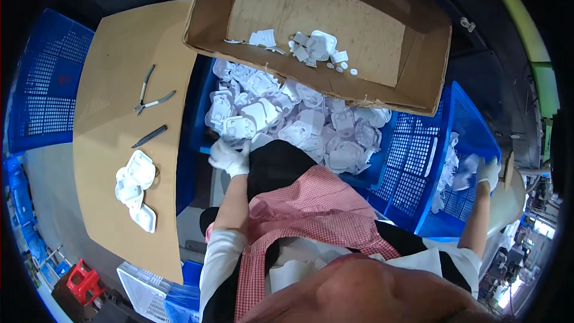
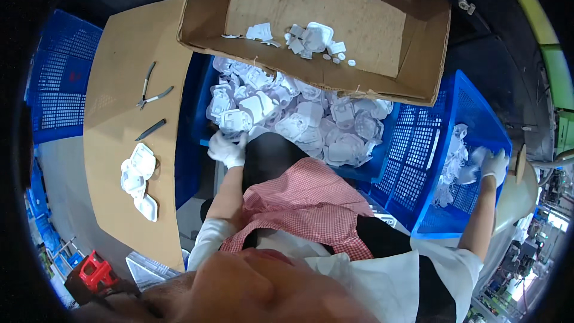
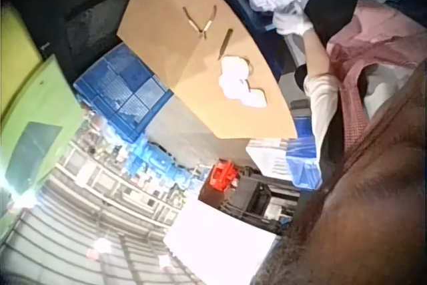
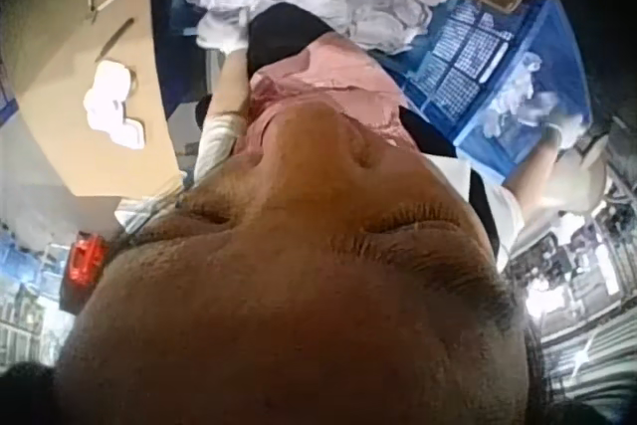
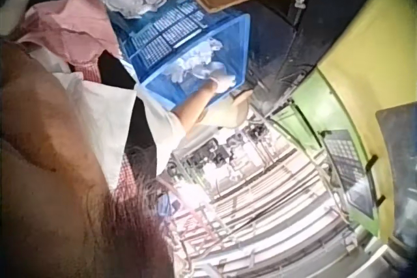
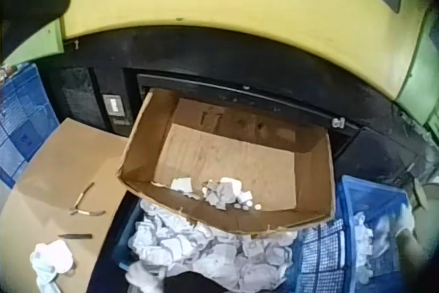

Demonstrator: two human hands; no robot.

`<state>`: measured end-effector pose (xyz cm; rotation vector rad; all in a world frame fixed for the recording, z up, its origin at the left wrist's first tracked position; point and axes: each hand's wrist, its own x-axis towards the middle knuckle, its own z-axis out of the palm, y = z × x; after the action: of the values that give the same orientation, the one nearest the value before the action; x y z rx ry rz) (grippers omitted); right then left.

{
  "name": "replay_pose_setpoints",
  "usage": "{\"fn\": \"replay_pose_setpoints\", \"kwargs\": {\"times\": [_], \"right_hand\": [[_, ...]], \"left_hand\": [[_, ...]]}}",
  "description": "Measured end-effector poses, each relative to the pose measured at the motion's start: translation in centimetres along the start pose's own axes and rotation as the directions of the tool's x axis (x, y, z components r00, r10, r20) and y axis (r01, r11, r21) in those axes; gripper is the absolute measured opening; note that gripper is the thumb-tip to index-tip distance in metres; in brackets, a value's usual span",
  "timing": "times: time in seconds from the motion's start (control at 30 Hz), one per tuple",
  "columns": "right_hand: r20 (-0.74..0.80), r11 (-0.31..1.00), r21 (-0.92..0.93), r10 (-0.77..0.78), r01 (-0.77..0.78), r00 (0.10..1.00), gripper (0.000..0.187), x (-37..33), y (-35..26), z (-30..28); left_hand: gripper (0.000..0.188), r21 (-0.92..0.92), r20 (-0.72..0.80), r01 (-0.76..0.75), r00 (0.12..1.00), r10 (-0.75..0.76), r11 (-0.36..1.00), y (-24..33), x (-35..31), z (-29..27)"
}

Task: Inspecting and sorting white plastic components from boxes into blue bins at a workstation.

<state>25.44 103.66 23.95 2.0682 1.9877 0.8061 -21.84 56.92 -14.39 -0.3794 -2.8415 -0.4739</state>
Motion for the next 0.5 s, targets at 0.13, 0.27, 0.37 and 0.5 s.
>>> {"fn": "replay_pose_setpoints", "kwargs": {"times": [0.13, 0.27, 0.37, 0.5], "right_hand": [[-0.592, 0.599, 0.371, -0.436, 0.71, 0.678, 0.03, -1.4, -12.6, -3.6], [-0.488, 0.095, 0.64, -0.715, 0.762, 0.5, 0.033, -3.4, -31.0, -6.7], [-0.119, 0.173, 0.758, -0.911, 0.629, 0.394, 0.045, -4.3, -44.3, -4.9], [0.041, 0.531, 0.595, -0.769, 0.603, 0.638, 0.046, -4.4, -56.1, 0.5]], "left_hand": [[0.135, 0.142, 0.396, 0.277, 0.864, -0.311, 0.95, 1.1, 0.4, -1.5], [0.138, 0.252, 0.63, 0.168, 0.719, -0.293, 0.953, 1.7, 2.0, -2.9], [0.132, 0.311, 0.739, -0.001, 0.629, -0.242, 0.95, 1.6, 2.9, -3.5], [0.128, 0.311, 0.804, -0.173, 0.572, -0.162, 0.935, 0.9, 3.1, -3.3]]}}
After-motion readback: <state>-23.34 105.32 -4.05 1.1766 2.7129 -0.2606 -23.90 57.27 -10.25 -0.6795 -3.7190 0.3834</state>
